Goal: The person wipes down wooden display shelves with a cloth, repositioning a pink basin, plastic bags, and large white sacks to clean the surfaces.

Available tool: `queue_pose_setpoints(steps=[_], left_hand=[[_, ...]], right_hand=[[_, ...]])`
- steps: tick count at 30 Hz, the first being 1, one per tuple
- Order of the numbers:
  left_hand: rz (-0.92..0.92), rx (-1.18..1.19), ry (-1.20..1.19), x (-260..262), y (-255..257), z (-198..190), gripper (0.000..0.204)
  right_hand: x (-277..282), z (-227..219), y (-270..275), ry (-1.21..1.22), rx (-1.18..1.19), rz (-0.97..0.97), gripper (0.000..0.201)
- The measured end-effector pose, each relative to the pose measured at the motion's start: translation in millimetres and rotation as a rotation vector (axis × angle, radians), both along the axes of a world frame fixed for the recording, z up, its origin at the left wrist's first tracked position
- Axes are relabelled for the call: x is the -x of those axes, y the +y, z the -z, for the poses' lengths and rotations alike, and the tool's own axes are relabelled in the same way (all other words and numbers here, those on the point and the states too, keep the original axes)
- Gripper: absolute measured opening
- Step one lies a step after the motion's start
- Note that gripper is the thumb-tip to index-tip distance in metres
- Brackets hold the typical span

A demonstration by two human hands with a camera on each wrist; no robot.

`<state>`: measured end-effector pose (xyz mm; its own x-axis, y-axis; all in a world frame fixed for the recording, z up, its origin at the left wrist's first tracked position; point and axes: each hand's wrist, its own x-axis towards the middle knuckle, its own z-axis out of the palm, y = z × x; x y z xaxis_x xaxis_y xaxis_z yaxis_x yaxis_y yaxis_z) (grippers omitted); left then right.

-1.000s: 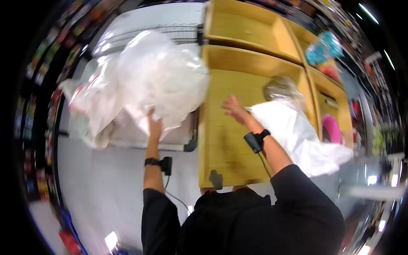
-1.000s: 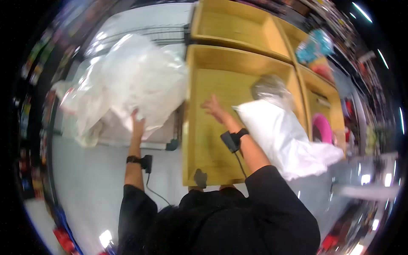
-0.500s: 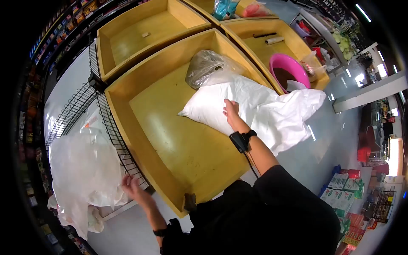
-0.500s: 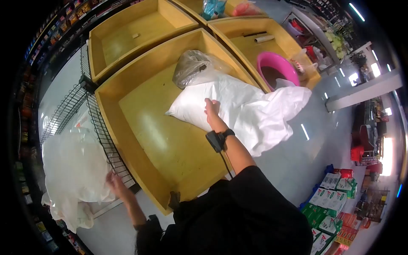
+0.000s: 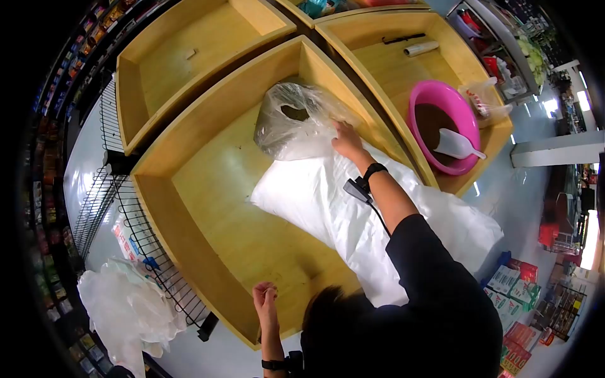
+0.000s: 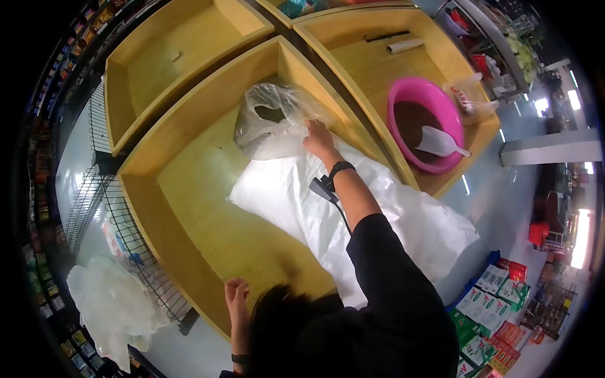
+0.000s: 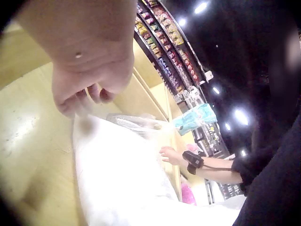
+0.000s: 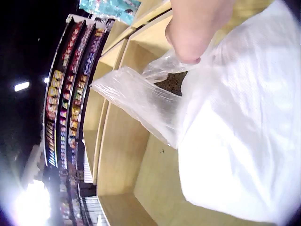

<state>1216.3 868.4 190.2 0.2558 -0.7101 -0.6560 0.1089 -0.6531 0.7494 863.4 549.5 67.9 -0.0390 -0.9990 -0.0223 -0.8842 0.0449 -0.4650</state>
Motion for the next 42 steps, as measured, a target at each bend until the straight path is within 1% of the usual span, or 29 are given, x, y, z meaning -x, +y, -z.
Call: queue_pose_setpoints(steps=[1,3,5,6,7,9,10,11,13,14,15,17,18,19,21,22,23,25,26,29,31,33,35,36,38,39,40,41,42], left_hand=[[0.032,0.034,0.016,2,-11,2,0.009],[0.060,0.095,0.066,17,-44,12,0.007],[0.205,0.179,0.078,26,-70,9,0.007],[0.243,0.187,0.041,37,-85,0,0.005],[0.245,0.173,0.037,45,-95,1,0.005],[0.273,0.240,0.148,54,-111,5,0.005],[0.292,0.213,0.141,57,-115,8,0.005],[0.282,0.206,0.135,60,-115,11,0.005],[0.256,0.199,0.165,64,-111,18,0.005],[0.244,0.191,0.160,65,-105,22,0.005],[0.229,0.203,0.199,64,-97,25,0.005],[0.208,0.210,0.232,60,-81,32,0.006],[0.189,0.150,0.245,58,-71,36,0.006],[0.169,0.092,0.261,57,-61,40,0.006],[0.138,0.073,0.271,54,-46,41,0.005],[0.132,0.021,0.261,53,-44,35,0.004],[0.125,-0.028,0.253,53,-41,30,0.004],[0.110,0.023,0.264,53,-36,25,0.004],[0.098,0.061,0.251,52,-34,24,0.004],[0.055,0.115,0.242,46,-31,16,0.006],[0.075,0.139,0.277,39,-29,13,0.007],[0.036,0.154,0.322,33,-24,12,0.008],[-0.021,0.167,0.362,27,-17,11,0.009],[-0.005,0.212,0.371,22,-12,11,0.011],[-0.018,0.262,0.381,9,1,20,0.014],[0.035,0.322,0.335,6,6,31,0.022],[0.098,0.374,0.290,1,15,37,0.030],[0.082,0.367,0.301,-3,20,32,0.030],[0.039,0.196,0.519,-6,17,22,0.042]], right_hand=[[-4,16,1,-0.005,-0.002,-0.002,0.053],[2,49,-12,0.062,-0.059,0.110,0.044],[2,18,-23,0.087,-0.323,0.045,0.033],[-2,17,-22,0.076,-0.227,0.076,0.030],[-5,5,-21,0.071,-0.240,0.077,0.030],[-17,-33,-23,0.038,0.066,0.086,0.020],[-20,-35,-23,0.010,0.344,0.121,0.017],[-24,-40,-25,0.003,0.337,0.112,0.017],[-31,-46,-28,-0.335,0.519,0.098,0.022],[-34,-45,-26,-0.761,0.178,0.167,0.028],[-40,-44,-26,-0.768,0.166,0.162,0.028],[-58,-50,-26,-0.957,-0.168,0.217,0.032],[-71,-54,-21,-0.661,-0.103,0.176,0.033],[-78,-50,-18,-0.661,-0.109,0.170,0.033],[-91,-32,-11,-0.434,0.122,-0.084,0.031],[-101,-31,-13,-0.441,0.226,0.043,0.028],[-103,-31,-13,-0.443,0.227,0.028,0.028],[-99,-37,-11,-0.492,0.106,0.183,0.025],[-97,-43,-12,-0.611,0.058,0.206,0.025],[-93,-67,-7,-0.791,0.128,0.224,0.033],[-101,-95,2,-0.758,0.126,0.176,0.033],[-112,-125,8,-0.719,0.131,0.110,0.033],[-132,-146,17,-0.900,0.229,0.157,0.032],[-140,-156,22,-0.865,0.292,0.142,0.030],[-157,-200,42,-0.993,0.176,0.226,0.026],[-157,-206,41,-0.967,0.304,0.124,0.029],[-164,-235,53,-0.970,0.309,0.093,0.028],[-173,-264,63,-1.005,0.422,0.024,0.026],[-175,-288,69,-1.012,0.497,-0.047,0.024]])
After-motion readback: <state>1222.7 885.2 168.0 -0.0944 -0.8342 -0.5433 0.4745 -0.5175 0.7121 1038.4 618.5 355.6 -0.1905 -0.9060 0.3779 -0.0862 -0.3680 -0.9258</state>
